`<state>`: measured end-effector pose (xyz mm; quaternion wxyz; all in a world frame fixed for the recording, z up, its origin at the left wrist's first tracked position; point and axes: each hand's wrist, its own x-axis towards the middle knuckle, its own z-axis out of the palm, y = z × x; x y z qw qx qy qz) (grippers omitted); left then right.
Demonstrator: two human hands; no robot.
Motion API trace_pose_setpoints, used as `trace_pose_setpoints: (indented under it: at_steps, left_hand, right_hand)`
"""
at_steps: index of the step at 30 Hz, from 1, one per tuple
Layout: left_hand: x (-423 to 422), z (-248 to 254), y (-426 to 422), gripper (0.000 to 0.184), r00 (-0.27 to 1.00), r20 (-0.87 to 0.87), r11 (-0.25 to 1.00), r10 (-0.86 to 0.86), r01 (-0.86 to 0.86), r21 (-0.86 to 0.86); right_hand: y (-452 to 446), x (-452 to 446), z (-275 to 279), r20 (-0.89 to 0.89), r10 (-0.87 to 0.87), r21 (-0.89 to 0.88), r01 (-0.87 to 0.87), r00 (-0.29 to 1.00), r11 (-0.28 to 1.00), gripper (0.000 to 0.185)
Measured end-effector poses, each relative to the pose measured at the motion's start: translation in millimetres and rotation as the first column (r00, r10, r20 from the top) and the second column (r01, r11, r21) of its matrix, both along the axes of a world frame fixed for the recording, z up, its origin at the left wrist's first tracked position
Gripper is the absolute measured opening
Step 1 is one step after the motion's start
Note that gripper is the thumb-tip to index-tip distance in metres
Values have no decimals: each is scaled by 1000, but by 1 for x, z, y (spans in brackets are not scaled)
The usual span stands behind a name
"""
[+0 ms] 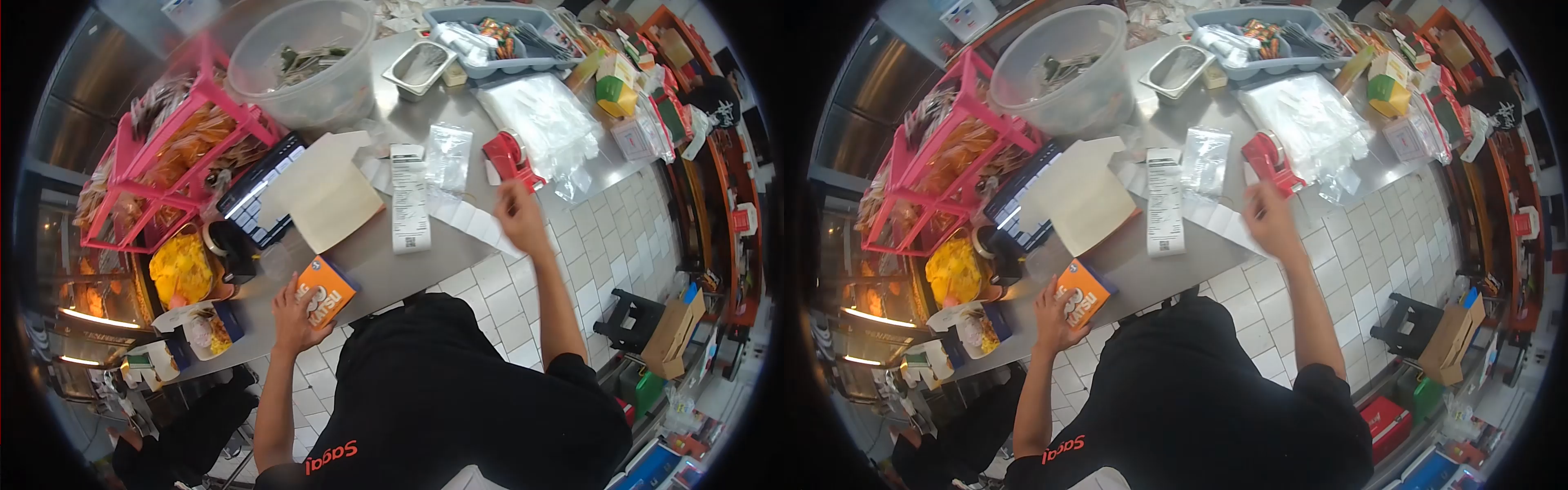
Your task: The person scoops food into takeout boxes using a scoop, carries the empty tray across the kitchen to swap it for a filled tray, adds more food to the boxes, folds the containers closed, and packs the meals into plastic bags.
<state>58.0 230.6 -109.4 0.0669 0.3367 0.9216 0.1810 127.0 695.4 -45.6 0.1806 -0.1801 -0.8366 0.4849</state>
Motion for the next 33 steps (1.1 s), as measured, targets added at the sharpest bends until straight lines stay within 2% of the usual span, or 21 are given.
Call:
trace_pose_setpoints:
  at_steps: [1,3,4,6,7,9,10,12,13,15,16,18,19,21,22,24,25,27,31,32,33]
  left_hand:
    - [1,1,2,78,1000,4,1000,-5,5,2]
    - [0,4,5,82,999,-32,999,-30,31,8]
    - [0,3,5,82,999,-36,1000,-28,29,10]
    - [1,-1,3,80,1000,11,1000,5,-5,21]
    - [1,-1,3,80,1000,9,1000,7,-7,21]
    - [2,1,4,80,1000,8,1000,8,-7,-6]
    - [2,1,4,80,1000,6,1000,10,-9,-9]
    - [2,-1,4,80,1000,0,1000,14,-14,-3]
    - [2,-2,4,80,1000,-3,1000,17,-17,-6]
    - [2,-3,4,80,1000,-9,1000,14,-14,-4]
    - [2,-4,4,80,1000,-8,1000,15,-15,-5]
    - [2,-3,4,81,1000,-14,1000,12,-12,-13]
    - [1,-3,4,81,1000,-13,1000,9,-9,-15]
    - [1,-3,4,81,1000,-8,1000,16,-16,-13]
    - [1,-3,5,81,1000,-6,1000,18,-18,-11]
    - [1,-1,6,81,1000,-4,1000,18,-19,-13]
    - [1,-2,5,81,1000,-1,1000,26,-26,-14]
    - [0,-2,4,81,1000,-23,1000,8,-7,18]
    - [1,-1,4,79,999,-31,1000,11,-11,25]
    - [2,-1,3,78,999,-54,999,4,-2,41]
    - [1,-2,2,77,997,-80,998,-3,7,60]
  right_hand:
    - [29,0,4,-70,-59,-38,57,996,998,9]
    - [88,3,-4,93,-181,114,170,979,979,22]
    - [116,2,-10,90,-179,115,169,980,979,22]
    - [153,-4,-17,482,-6,-89,56,876,994,36]
    - [163,-9,-18,480,-5,-89,54,877,995,36]
    - [169,-18,-9,702,111,-186,30,704,982,43]
    - [171,-19,-10,700,114,-188,28,705,982,43]
    - [173,-22,-12,695,186,-287,31,694,957,21]
    - [175,-22,-14,692,189,-290,28,696,957,21]
    - [182,-14,-20,592,279,-497,70,756,865,18]
    - [187,-8,-28,592,280,-498,70,755,864,18]
    - [190,6,-42,446,289,-648,83,847,757,20]
    - [189,17,-45,447,288,-650,86,847,755,20]
    - [178,41,-46,202,177,-768,43,963,639,18]
    - [171,48,-48,204,178,-766,44,963,641,18]
    - [157,56,-60,461,50,-524,226,886,821,18]
    - [152,58,-71,463,58,-525,221,884,822,18]
    - [139,58,-88,526,-289,-107,399,800,911,19]
    - [98,60,-53,413,-392,-142,483,822,864,25]
    - [82,59,-38,417,-383,-142,476,824,868,25]
    - [64,55,-23,398,-269,-218,375,877,901,26]
